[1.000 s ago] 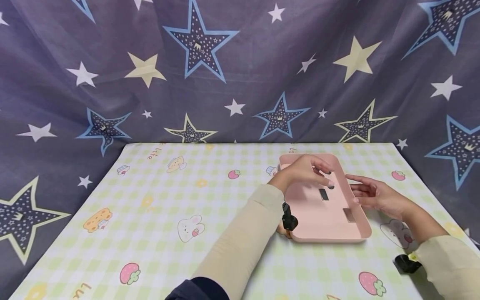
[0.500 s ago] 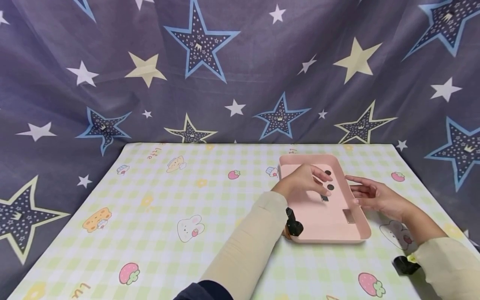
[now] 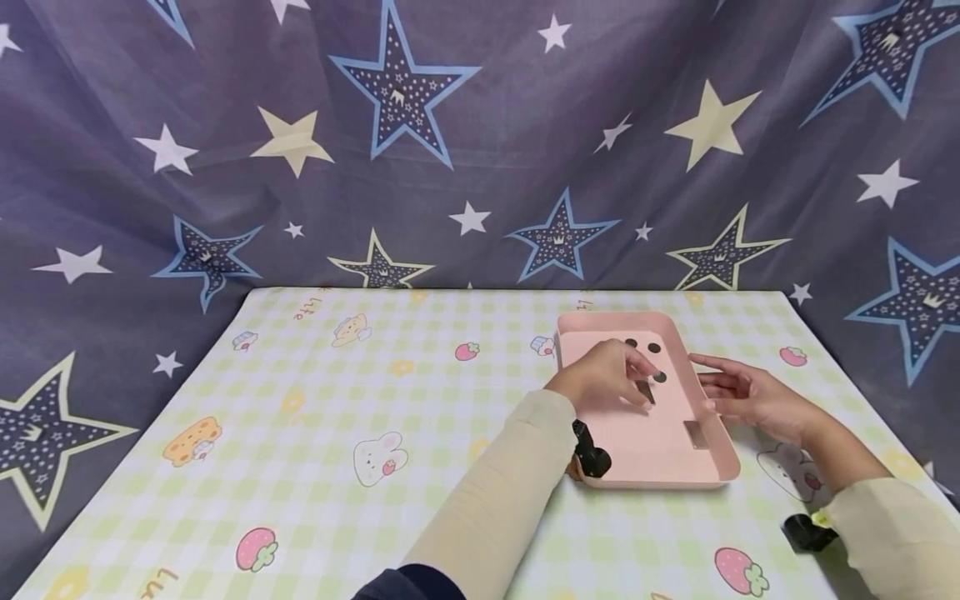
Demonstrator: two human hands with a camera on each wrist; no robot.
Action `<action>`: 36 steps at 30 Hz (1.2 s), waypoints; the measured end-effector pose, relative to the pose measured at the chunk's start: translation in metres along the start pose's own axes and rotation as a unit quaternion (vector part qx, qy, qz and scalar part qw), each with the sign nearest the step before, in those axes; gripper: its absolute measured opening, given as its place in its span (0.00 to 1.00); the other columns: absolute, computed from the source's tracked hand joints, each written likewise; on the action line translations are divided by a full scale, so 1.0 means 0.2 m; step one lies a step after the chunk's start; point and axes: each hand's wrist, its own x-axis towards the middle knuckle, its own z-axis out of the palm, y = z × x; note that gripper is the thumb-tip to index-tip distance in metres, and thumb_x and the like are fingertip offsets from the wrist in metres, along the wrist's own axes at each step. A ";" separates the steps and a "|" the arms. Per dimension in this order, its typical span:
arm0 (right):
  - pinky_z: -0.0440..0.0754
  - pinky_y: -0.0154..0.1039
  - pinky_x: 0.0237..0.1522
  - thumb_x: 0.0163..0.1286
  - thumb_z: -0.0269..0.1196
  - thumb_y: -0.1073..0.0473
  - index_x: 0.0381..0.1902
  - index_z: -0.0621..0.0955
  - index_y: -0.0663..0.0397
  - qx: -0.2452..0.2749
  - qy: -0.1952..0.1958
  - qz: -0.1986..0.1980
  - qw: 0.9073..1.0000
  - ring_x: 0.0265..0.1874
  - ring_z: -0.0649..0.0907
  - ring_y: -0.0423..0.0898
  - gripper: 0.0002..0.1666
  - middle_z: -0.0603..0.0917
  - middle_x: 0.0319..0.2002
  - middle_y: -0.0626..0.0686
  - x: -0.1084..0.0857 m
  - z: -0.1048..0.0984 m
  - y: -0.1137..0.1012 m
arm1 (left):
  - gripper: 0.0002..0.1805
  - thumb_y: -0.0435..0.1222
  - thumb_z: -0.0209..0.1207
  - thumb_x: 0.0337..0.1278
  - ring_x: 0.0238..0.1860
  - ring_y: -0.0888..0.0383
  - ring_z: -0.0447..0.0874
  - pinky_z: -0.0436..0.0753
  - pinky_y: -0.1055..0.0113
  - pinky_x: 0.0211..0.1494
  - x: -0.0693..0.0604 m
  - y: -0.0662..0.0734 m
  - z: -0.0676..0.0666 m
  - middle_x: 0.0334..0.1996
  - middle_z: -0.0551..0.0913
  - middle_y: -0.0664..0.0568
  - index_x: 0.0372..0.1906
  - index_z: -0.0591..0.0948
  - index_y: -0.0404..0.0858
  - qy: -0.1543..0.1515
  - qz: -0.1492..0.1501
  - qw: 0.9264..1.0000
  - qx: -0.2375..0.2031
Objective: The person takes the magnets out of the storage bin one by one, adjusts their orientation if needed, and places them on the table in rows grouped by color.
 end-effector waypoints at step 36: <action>0.82 0.41 0.49 0.71 0.54 0.74 0.77 0.53 0.57 0.005 -0.018 -0.015 1.000 0.56 0.79 0.38 0.41 0.77 0.59 0.41 0.00 -0.01 0.02 | 0.21 0.19 0.68 0.39 0.19 0.65 0.73 0.74 0.76 0.23 -0.02 0.01 0.01 0.18 0.82 0.57 0.43 0.88 0.38 -0.028 -0.026 0.999 0.007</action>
